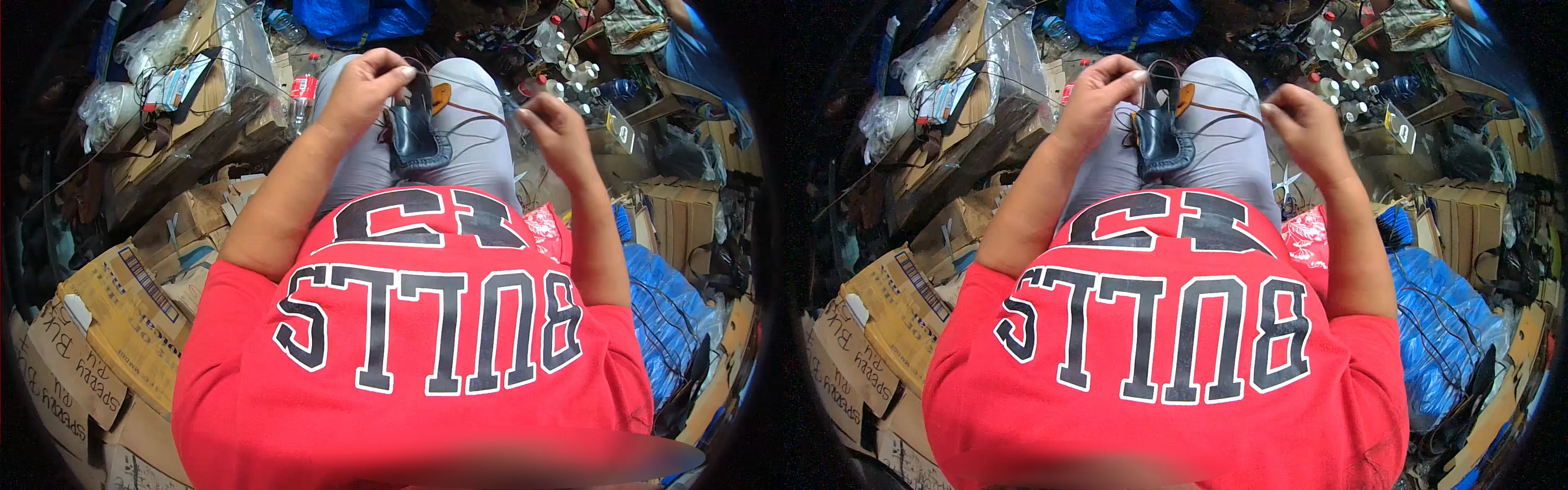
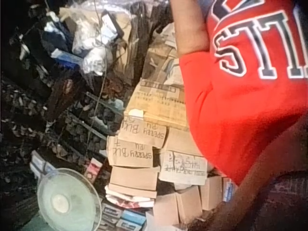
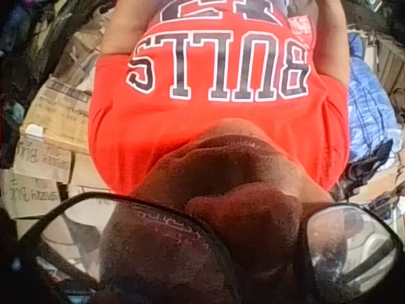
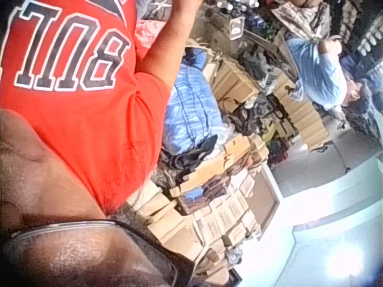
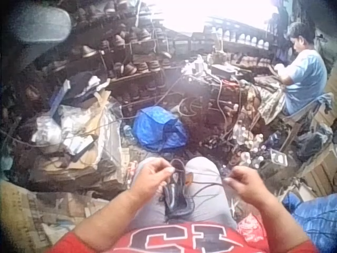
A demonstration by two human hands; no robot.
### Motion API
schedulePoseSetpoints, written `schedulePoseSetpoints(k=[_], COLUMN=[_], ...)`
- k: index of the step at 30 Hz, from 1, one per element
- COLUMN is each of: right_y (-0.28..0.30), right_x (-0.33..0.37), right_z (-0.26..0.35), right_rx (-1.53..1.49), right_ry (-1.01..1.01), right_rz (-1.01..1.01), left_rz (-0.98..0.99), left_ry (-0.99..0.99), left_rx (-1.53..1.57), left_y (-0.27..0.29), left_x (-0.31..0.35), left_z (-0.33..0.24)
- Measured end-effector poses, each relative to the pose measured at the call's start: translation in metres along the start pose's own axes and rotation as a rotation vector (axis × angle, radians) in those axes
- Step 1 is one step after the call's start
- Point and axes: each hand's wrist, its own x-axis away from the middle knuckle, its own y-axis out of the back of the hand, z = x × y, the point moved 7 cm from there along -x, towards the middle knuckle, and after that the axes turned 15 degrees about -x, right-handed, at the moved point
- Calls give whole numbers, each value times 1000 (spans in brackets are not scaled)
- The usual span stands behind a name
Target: Hand-sewing a leather shoe upper using a needle and thread in a workshop.
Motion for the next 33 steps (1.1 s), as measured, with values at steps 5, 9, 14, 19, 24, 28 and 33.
schedulePoseSetpoints(k=[5,9,14,19,24,28,33], right_y=[33,44,52,28,-8,-38,-57], right_x=[5,4,-1,-3,0,4,6], right_z=[-4,13,10,30,36,32,33], right_rx=[-271,-522,-944,-1130,-643,-461,-272], right_ry=[-50,44,122,173,75,-32,29], right_rz=[-76,-180,-158,-93,31,110,139], left_rz=[103,103,150,143,129,139,129], left_ry=[38,50,57,79,83,160,250], left_rx=[100,140,170,187,182,292,381], left_y=[-9,-14,-23,-26,-26,-28,-30], left_x=[10,13,15,17,17,21,24], left_z=[13,10,8,6,11,11,15])
